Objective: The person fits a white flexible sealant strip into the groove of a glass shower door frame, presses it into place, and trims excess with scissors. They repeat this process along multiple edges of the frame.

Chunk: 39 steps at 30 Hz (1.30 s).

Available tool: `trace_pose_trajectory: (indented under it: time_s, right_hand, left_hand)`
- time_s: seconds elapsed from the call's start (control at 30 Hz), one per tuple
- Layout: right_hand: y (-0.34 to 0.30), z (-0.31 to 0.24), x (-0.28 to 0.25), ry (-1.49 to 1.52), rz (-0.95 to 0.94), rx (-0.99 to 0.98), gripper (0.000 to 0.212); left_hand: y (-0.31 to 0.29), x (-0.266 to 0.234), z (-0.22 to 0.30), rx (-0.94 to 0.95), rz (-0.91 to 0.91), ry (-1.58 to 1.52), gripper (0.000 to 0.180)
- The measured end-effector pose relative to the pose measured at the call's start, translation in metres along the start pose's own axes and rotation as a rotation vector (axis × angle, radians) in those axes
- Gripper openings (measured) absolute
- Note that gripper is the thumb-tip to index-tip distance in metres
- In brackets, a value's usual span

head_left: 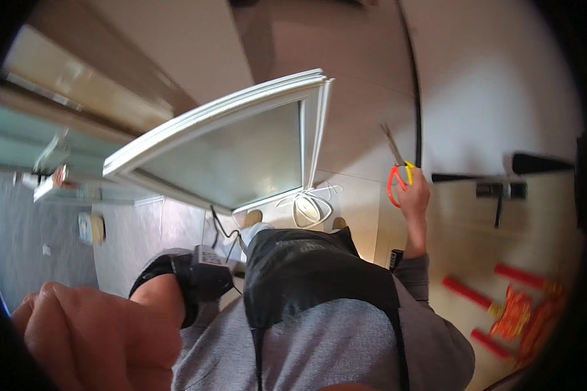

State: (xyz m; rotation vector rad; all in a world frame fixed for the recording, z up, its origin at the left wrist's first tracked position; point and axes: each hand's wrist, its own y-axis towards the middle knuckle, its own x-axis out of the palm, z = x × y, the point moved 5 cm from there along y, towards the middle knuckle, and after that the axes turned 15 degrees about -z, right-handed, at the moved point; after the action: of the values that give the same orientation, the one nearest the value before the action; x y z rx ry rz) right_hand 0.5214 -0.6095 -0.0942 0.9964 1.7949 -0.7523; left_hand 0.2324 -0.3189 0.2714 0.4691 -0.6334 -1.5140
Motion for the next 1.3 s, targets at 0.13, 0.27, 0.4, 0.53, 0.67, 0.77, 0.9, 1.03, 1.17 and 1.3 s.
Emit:
trace_pose_trajectory:
  time_s: [0.13,0.27,0.4,0.53,0.67,0.77,0.9,1.03,1.17,1.3]
  right_hand:
    - [0.052,0.043,0.006,-0.037,-0.101,-0.222,0.044]
    - [0.069,0.083,0.049,-0.131,-0.259,-0.258,0.044]
    - [0.079,0.140,0.157,-0.005,-0.529,-0.125,0.046]
    - [0.097,0.218,0.310,-0.148,-0.790,0.005,0.049]
    - [0.134,0.278,0.455,-0.394,-0.921,0.019,0.055]
    - [0.151,0.312,0.535,-0.294,-0.834,0.004,0.061]
    - [0.156,0.350,0.623,-0.287,-0.722,-0.027,0.059]
    - [0.152,0.375,0.691,-0.193,-0.630,-0.196,0.055]
    - [0.139,0.392,0.735,-0.082,-0.528,-0.324,0.049]
    - [0.117,0.404,0.757,-0.072,-0.476,-0.388,0.050]
  left_hand:
    - [0.013,0.051,-0.015,-0.069,0.200,0.000,0.010]
    - [0.017,0.080,-0.020,-0.153,0.414,-0.032,0.012]
    - [-0.038,0.082,-0.075,-0.140,0.523,0.233,0.011]
    - [-0.166,0.028,-0.176,-0.158,0.681,0.528,0.012]
    - [-0.320,-0.046,-0.286,-0.296,0.964,0.788,0.015]
    - [-0.436,-0.096,-0.339,-0.482,1.097,0.848,0.017]
    - [-0.564,-0.140,-0.402,-0.684,1.224,0.927,0.021]
    - [-0.620,-0.167,-0.489,-0.725,1.010,0.951,0.019]
    - [-0.634,-0.173,-0.587,-0.792,0.743,0.856,0.020]
    - [-0.623,-0.163,-0.652,-0.851,0.496,0.735,0.020]
